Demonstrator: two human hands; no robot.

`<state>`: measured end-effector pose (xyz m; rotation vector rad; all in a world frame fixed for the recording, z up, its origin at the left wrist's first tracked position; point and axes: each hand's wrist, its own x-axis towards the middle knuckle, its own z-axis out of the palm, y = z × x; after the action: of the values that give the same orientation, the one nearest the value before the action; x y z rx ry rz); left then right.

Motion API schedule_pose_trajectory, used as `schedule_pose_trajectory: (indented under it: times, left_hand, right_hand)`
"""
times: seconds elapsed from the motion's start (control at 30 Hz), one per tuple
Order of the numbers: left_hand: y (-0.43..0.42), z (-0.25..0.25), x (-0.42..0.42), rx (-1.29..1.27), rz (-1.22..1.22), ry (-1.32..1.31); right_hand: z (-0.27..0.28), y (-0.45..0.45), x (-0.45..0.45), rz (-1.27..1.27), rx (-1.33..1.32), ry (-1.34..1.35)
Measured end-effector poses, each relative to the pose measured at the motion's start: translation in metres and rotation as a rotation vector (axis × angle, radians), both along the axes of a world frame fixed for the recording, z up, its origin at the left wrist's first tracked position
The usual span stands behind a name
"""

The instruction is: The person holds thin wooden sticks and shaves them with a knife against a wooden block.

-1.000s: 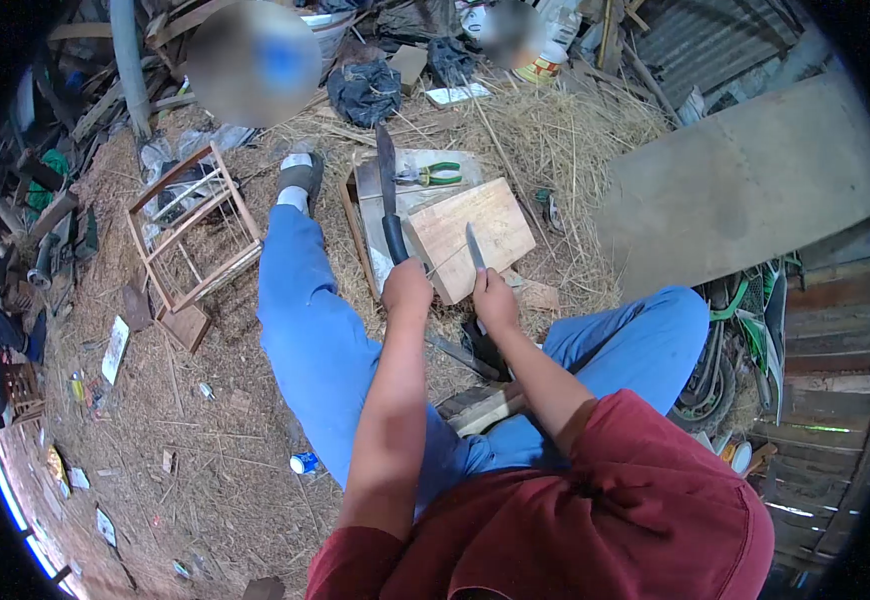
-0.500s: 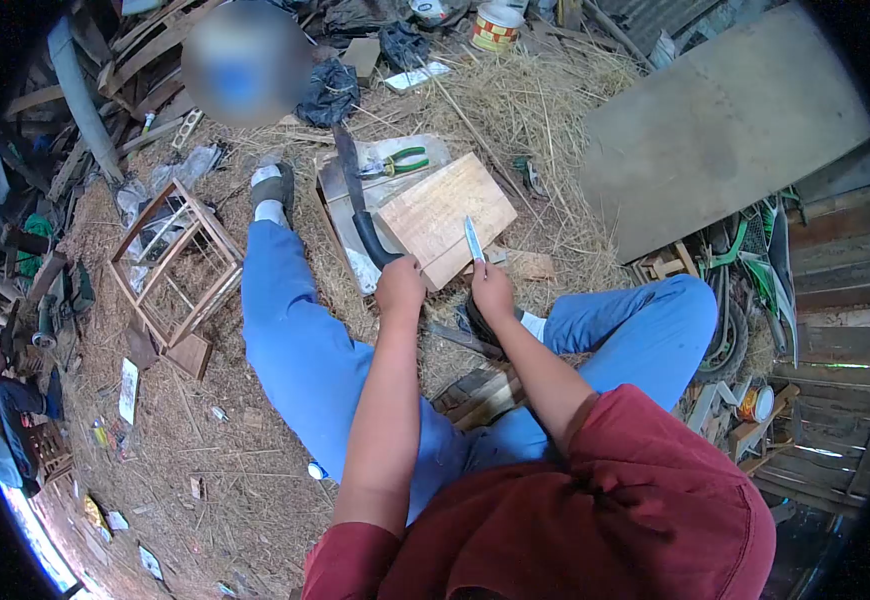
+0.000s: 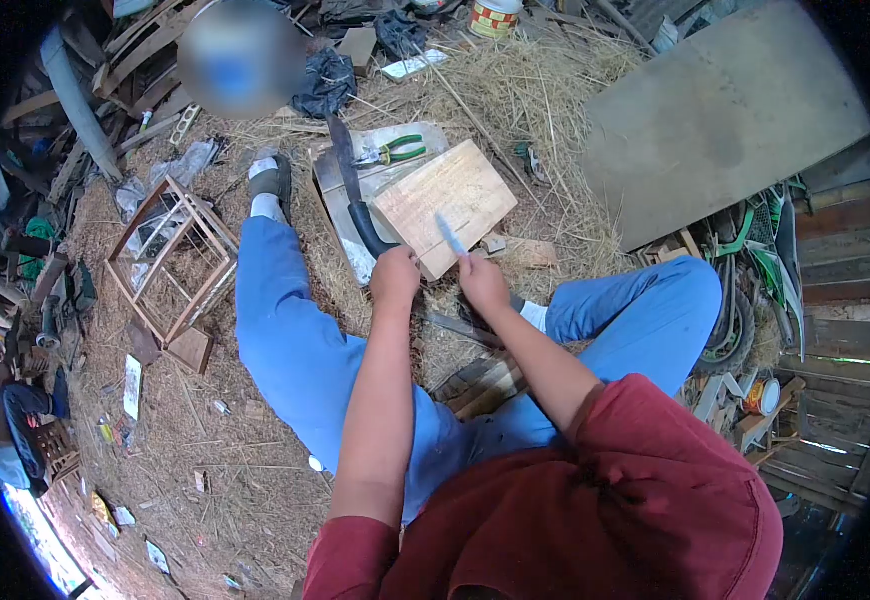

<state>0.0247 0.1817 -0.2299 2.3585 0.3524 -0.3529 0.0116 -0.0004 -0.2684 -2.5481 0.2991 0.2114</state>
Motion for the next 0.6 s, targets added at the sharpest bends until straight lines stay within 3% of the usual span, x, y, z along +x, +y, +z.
schedule_pose_trajectory:
  times: [0.03,0.13,0.17,0.4,0.43,0.6]
  left_hand:
    - [-0.001,0.002,0.001,0.015,-0.011,0.014]
    - [-0.003,0.002,-0.002,0.038,-0.007,0.013]
    - [-0.003,0.001,-0.003,0.046,0.009,-0.004]
    - [-0.006,0.004,-0.005,0.097,-0.028,-0.022]
    - [-0.006,0.003,-0.006,0.102,-0.027,-0.048]
    - [-0.006,-0.006,-0.008,0.113,-0.022,-0.079]
  right_hand:
    - [-0.004,-0.001,0.007,-0.100,0.086,-0.039]
    - [-0.001,0.009,0.000,-0.106,0.019,-0.068]
    - [0.007,0.011,-0.009,0.025,0.034,-0.097]
    - [-0.008,0.005,0.003,-0.090,0.053,-0.045]
    - [-0.006,0.007,-0.008,0.080,0.044,-0.101]
    - [-0.007,0.001,-0.001,0.019,0.035,-0.086]
